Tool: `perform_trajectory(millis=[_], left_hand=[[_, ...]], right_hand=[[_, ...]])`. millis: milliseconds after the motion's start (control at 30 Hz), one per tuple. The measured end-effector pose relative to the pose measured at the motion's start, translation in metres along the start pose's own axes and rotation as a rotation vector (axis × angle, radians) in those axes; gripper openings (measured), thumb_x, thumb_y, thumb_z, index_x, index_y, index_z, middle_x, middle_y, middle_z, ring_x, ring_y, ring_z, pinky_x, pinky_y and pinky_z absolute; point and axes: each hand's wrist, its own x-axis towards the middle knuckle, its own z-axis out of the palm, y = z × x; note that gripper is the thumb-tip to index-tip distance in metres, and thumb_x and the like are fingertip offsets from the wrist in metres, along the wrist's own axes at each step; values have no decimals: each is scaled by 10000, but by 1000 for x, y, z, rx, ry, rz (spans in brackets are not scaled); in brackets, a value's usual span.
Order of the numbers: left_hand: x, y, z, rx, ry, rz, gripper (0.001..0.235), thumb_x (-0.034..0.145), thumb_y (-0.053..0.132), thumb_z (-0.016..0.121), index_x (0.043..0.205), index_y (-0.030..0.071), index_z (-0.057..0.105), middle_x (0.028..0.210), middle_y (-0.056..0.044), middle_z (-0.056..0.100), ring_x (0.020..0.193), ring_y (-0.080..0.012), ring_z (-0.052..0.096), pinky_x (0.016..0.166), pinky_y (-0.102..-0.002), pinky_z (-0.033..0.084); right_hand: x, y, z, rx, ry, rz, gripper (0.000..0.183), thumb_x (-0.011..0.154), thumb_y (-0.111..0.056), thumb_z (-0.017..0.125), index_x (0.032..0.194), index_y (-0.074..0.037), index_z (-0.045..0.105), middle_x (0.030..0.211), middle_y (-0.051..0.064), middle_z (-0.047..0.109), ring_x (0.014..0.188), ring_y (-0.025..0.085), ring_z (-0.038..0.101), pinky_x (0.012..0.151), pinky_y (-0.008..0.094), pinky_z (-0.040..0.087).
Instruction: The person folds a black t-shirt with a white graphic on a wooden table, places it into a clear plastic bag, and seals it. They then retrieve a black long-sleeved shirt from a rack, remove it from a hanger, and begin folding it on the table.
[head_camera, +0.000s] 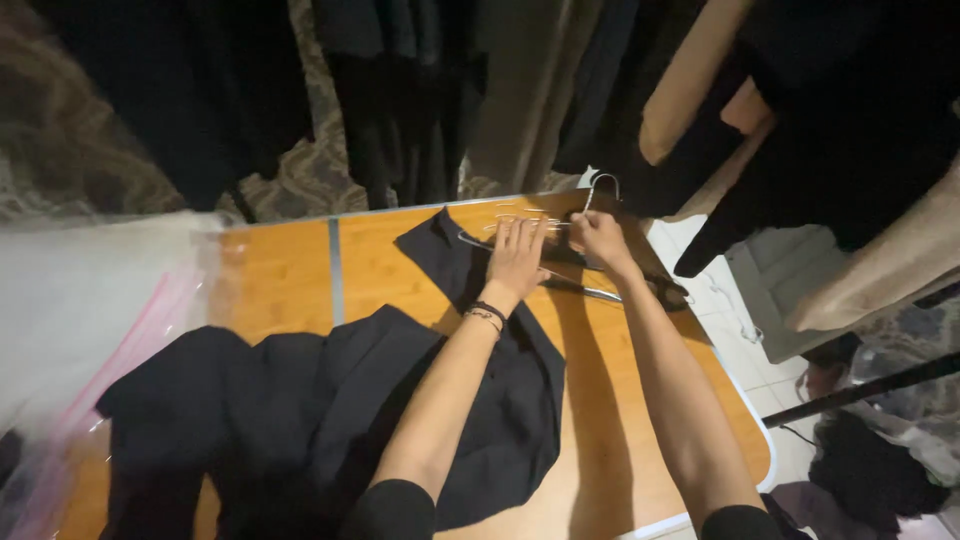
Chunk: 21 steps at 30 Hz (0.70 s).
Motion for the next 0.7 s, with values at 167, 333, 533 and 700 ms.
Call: perform_trajectory(millis=[167, 333, 533, 700], left_hand=[[19, -19, 35, 121, 21, 73, 1093, 722, 647, 762, 1551, 51, 372, 1332, -149, 553, 1269, -335, 489, 1128, -501, 344], [39, -28, 27, 53, 111, 118, 976, 802, 674, 685, 1466, 0, 445, 1246, -129, 568, 1206, -306, 516, 1048, -433, 412], [41, -31, 48, 24, 43, 129, 939, 856, 656, 636, 1474, -22, 435, 1243, -133, 565, 1198, -300, 516, 1034, -415, 418], [41, -27, 72, -45, -24, 124, 958, 868, 634, 643, 1528, -10, 384, 1300, -152, 556, 1197, -309, 509, 1070, -420, 398]], right_hand=[[-4, -16, -31, 85, -135, -75, 413, 1023, -405, 652, 1049, 3, 710, 860, 161, 741, 795, 160, 607, 755, 385, 530], [-41, -52, -86, -44, -235, -213, 627, 867, -401, 786, 1332, -33, 583, 1080, 169, 712, 966, 251, 666, 852, 377, 535], [-62, -1, -95, -213, -199, -408, 757, 855, -335, 803, 1457, -5, 484, 1342, 268, 613, 1233, 417, 588, 995, 440, 475], [-74, 14, -85, -239, -115, -363, 685, 894, -314, 776, 1446, -25, 490, 1378, 260, 603, 1243, 415, 592, 1015, 428, 481]])
